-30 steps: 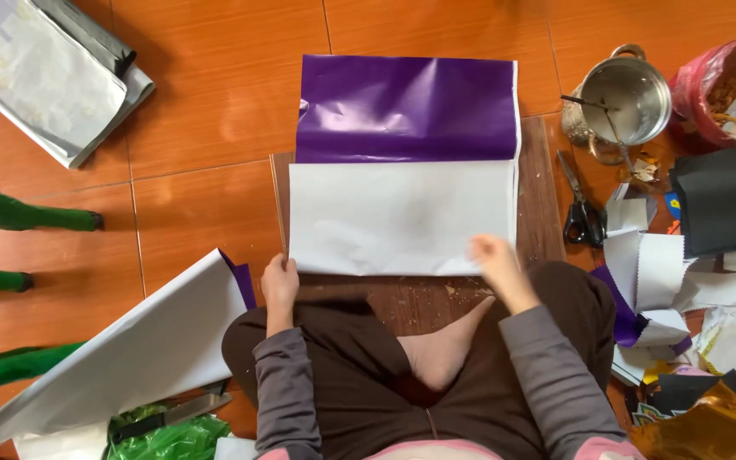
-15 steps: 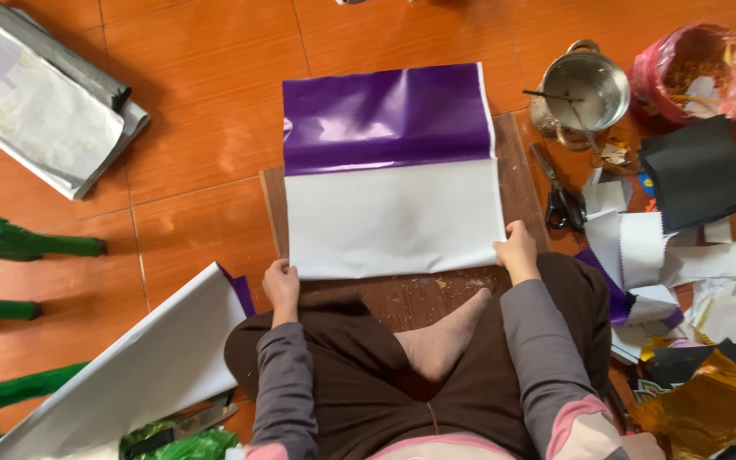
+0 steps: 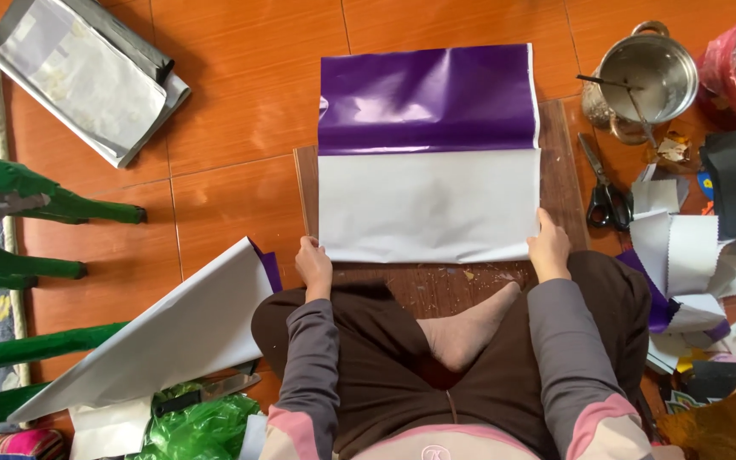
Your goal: Cutting and folding paper or plastic sheets for a craft project.
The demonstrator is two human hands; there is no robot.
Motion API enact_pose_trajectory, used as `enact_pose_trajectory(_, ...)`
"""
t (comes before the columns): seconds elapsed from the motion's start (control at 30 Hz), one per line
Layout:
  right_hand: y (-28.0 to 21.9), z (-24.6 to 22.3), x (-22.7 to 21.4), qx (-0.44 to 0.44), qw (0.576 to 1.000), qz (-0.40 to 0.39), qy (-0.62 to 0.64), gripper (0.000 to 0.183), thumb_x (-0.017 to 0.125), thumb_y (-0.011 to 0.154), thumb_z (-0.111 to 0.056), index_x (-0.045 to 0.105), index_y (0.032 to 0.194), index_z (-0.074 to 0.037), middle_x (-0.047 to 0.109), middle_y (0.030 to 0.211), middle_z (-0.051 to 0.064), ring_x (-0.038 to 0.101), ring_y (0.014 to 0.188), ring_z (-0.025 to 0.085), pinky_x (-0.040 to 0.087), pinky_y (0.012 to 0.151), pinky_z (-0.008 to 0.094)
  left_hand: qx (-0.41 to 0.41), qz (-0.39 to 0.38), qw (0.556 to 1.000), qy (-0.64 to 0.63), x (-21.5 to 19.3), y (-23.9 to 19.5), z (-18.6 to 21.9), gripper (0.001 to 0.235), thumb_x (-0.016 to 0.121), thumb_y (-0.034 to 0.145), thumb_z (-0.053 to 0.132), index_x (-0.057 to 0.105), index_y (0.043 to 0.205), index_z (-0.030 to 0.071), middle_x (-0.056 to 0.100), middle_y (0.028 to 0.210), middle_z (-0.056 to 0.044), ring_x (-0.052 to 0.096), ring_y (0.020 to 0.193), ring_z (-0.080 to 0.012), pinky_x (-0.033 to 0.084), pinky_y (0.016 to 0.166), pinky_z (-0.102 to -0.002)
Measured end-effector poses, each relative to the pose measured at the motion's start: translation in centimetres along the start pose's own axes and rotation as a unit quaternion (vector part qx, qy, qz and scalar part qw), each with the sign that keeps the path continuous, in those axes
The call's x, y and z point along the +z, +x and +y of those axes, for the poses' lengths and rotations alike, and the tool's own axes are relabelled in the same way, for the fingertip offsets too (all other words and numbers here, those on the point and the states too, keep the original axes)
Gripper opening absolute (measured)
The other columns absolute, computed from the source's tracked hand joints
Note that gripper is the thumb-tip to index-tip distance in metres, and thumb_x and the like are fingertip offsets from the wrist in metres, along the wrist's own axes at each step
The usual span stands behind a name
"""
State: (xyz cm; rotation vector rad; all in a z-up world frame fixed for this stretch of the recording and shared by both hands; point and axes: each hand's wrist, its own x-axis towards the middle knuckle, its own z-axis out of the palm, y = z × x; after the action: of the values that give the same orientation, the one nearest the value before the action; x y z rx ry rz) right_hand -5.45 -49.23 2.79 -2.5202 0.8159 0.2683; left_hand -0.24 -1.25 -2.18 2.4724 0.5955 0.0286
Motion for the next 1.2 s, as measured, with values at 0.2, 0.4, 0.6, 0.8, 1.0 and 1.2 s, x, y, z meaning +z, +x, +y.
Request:
enact_pose_trajectory(0.2,0.4,0.3,0.4,0.020,1.000,-0.020,-0.006,0.075,0.074,0.087,-0.003,0.048,0.155,-0.020,0.066,0.125,0.027,0.063,0.119,0.042,0.050,0.099,0.049,-0.028,-0.039,0.998,-0.035,-3.0,-1.4,5.6,0.017,0.064,0.100,0.015,0.066,0.110,0.002,0.072,0.101,-0.022,0.071,0.092,-0.0420,0.057,0.080,-0.050)
enact_pose_trajectory(0.4,0.2,0.7,1.0,0.025,0.999,0.000,0.021,0.070,0.070,0.089,0.001,0.049,0.153,-0.020,0.064,0.120,0.028,0.064,0.114,0.043,0.050,0.098,0.048,0.471,-0.113,0.834,0.262,4.6,-6.1,6.4,0.047,0.048,0.104,0.022,0.047,0.149,0.009,0.039,0.158,-0.018,0.034,0.147,-0.0315,0.025,0.118,-0.058)
enact_pose_trajectory(0.6,0.8,1.9,1.8,0.002,0.997,0.017,0.072,0.066,0.064,0.090,0.004,0.052,0.150,-0.019,0.063,0.119,0.031,0.066,0.107,0.044,0.051,0.096,0.048,0.422,-0.196,0.854,0.231,4.7,-8.1,7.1,0.062,0.041,0.106,0.040,0.021,0.163,0.024,0.016,0.171,-0.013,0.014,0.157,-0.0338,0.011,0.124,-0.057)
enact_pose_trajectory(0.8,1.3,2.7,2.9,-0.030,0.997,0.052,0.058,0.066,0.062,0.089,0.002,0.052,0.149,-0.021,0.062,0.117,0.034,0.062,0.110,0.049,0.050,0.096,0.051,0.443,-0.164,0.854,0.219,5.5,-7.9,7.2,0.063,0.041,0.104,0.040,0.025,0.162,0.022,0.014,0.169,-0.015,0.011,0.154,-0.0365,0.009,0.121,-0.058)
enact_pose_trajectory(1.0,0.8,-4.3,5.2,0.055,0.945,0.092,0.310,0.037,0.049,0.095,-0.030,0.063,0.108,0.001,0.071,0.103,0.022,0.067,0.100,0.033,0.052,0.091,0.047,0.355,-0.282,0.863,0.224,3.8,-7.6,8.8,0.066,0.042,0.104,0.044,0.016,0.163,0.029,0.001,0.172,-0.009,-0.004,0.157,-0.0340,-0.001,0.122,-0.056)
enact_pose_trajectory(1.2,-8.0,-12.2,9.3,-0.350,0.913,-0.200,0.067,0.024,0.056,0.101,-0.014,0.065,0.085,0.002,0.065,0.090,0.024,0.063,0.082,0.038,0.053,0.077,0.047,0.298,-0.317,0.865,0.249,3.6,-7.8,9.5,0.067,0.042,0.103,0.049,0.013,0.163,0.037,-0.003,0.173,-0.003,-0.006,0.159,-0.0283,-0.006,0.124,-0.054)
